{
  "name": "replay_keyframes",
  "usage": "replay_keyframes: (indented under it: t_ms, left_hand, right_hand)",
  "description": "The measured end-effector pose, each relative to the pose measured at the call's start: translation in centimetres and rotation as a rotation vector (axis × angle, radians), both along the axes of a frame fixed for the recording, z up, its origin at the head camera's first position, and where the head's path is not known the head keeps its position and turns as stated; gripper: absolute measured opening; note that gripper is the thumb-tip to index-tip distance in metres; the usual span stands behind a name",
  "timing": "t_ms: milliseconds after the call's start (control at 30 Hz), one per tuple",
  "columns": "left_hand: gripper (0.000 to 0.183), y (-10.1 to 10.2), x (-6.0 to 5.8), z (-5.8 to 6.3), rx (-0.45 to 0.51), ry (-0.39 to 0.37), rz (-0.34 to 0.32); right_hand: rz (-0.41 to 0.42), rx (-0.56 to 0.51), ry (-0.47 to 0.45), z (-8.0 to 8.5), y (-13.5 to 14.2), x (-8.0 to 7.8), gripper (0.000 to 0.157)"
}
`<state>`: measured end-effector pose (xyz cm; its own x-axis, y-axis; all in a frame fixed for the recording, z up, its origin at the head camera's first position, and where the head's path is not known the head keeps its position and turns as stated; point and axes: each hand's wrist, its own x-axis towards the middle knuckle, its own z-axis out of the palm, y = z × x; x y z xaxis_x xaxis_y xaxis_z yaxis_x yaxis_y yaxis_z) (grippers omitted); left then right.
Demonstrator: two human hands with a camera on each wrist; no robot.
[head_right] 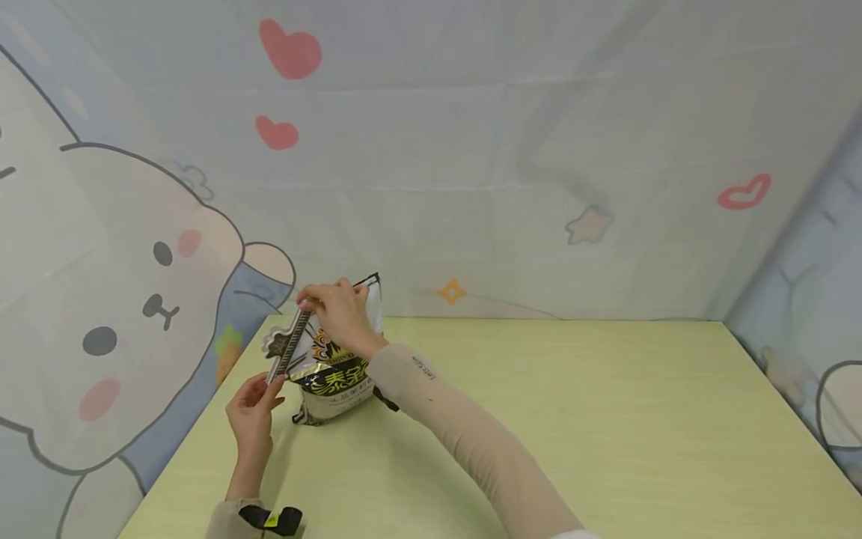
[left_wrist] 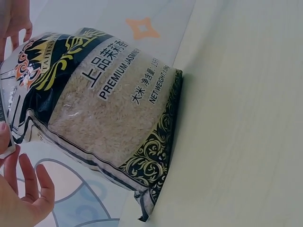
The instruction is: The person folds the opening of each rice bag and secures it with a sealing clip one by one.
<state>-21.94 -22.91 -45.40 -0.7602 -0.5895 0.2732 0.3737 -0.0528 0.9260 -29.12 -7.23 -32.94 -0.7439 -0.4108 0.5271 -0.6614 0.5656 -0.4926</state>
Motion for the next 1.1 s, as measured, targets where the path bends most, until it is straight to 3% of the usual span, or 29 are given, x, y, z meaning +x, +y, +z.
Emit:
replay_keyframes:
  t_ms: [200, 500, 1100]
  left_hand:
    - [0.015, 0.0, 0.0, 0.3, -0.008, -0.069, -0.011]
    - [0.009, 0.0, 0.4, 0.8, -0.015, -0.144, -0.060]
    - [0.006, 0.1, 1.5, 1.0, -0.022, -0.262, -0.091]
  right_hand:
    - [0.020, 0.017, -0.031, -0.2, 0.3, -0.2, 0.026]
    - [0.059, 0.071, 0.002, -0.7, 1.1, -0.4, 0.036]
    - [0.079, 0.193, 0.131, -2.0, 2.7, 0.1, 0.047]
